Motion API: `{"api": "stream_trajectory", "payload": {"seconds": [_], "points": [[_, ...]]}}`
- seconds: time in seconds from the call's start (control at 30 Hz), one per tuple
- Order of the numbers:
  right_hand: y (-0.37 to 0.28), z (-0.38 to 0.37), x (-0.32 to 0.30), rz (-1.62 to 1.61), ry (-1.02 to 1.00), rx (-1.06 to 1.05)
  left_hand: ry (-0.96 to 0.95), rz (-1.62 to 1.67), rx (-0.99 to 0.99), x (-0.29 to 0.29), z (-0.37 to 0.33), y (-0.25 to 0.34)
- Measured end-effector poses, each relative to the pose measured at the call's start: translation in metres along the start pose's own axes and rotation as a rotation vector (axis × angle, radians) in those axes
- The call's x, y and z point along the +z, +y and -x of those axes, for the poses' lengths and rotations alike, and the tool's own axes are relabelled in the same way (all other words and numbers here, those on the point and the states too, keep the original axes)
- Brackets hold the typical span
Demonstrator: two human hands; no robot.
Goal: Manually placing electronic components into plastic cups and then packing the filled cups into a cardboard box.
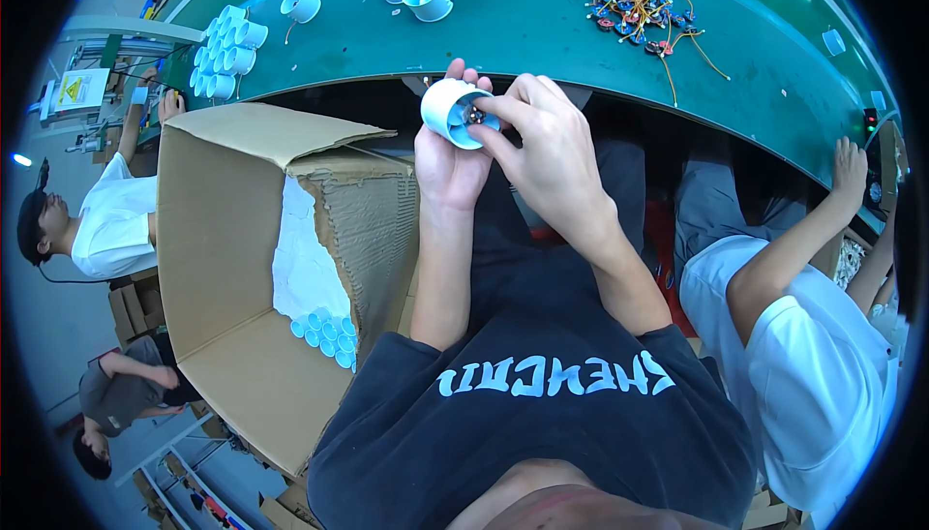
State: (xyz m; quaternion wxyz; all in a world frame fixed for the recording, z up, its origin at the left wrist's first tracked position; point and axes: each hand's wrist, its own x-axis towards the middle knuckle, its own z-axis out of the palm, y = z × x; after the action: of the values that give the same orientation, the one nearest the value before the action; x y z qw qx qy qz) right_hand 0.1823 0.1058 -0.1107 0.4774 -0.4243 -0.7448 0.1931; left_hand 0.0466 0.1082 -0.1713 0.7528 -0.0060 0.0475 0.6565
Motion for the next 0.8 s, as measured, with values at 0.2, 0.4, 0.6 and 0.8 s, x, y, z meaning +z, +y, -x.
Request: {"api": "stream_trajectory", "payload": {"seconds": [0.2,0.4,0.6,0.8], "points": [[-0.004,0.0,0.003,-0.021,0.066,0.015,-0.129,-0.179,0.03,0.015,0.004,-0.01],[-0.013,0.001,0.006,-0.037,0.081,0.007,-0.251,-0.115,0.166,0.01,0.004,-0.022],[-0.017,0.004,0.008,-0.132,0.06,-0.036,-0.309,-0.368,0.404,0.008,0.006,-0.018],[-0.009,0.006,0.012,-0.171,0.083,-0.185,-0.414,-0.586,0.351,0.02,0.012,0.0]]}}
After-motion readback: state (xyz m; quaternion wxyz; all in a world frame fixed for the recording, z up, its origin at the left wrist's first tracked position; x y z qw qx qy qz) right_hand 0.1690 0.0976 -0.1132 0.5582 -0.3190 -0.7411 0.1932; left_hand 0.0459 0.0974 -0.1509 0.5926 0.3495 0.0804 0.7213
